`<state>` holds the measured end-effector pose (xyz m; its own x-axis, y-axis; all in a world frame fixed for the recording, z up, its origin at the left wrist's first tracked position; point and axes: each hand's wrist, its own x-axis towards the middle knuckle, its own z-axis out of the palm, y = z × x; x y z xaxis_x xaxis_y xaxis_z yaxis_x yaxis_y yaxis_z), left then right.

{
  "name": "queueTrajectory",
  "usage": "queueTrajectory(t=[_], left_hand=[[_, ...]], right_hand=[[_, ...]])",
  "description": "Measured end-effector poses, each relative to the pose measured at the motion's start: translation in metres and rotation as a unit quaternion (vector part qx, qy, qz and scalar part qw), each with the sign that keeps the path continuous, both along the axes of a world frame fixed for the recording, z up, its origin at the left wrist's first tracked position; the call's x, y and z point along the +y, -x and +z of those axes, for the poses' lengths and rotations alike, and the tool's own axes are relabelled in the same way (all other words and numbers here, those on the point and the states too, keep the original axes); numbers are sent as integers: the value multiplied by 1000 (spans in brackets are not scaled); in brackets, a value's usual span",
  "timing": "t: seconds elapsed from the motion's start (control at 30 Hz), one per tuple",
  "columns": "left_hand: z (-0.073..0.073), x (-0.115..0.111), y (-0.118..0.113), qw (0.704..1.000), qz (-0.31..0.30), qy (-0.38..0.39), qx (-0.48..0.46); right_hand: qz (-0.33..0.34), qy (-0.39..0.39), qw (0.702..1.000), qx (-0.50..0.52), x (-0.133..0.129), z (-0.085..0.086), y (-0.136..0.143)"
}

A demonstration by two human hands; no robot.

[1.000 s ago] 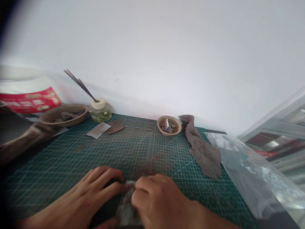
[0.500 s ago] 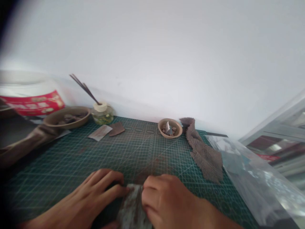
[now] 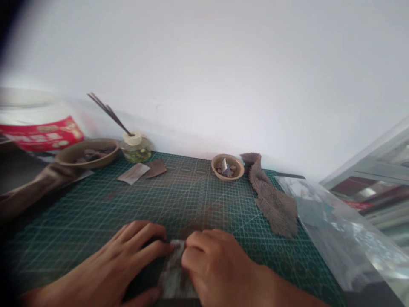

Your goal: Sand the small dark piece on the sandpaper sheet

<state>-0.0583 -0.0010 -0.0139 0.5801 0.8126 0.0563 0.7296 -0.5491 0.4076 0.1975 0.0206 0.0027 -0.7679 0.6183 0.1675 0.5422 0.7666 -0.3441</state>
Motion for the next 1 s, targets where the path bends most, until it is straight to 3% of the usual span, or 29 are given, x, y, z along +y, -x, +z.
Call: queueTrajectory(t=[0.1,0.23,0.4,0.57,0.73,0.87,1.0], left_hand=[[3,1,-1,1000,-5,-7,-7],[6,1,-3,1000,-7,-3,-8],[8,2,-4,1000,-11,-8,-8],[13,1,-5,1000,-14,4,-1],[14,0,-7,1000,-16,8,6],[14,1,-8,1000,-17,6,4],[14,1,-8,1000,-20,6,2]], right_hand=[[-43,20,999,11,-1,-1,0],[32,16,999,0,-4,-1,3],[-51,1,998,30,1,-6,3],[20,-11,999,26,-2,-8,4],[-42,19,998,33,2,-5,1],[4,25,999,25,2,-4,-2],[-37,29,999,27,3,-2,-4]])
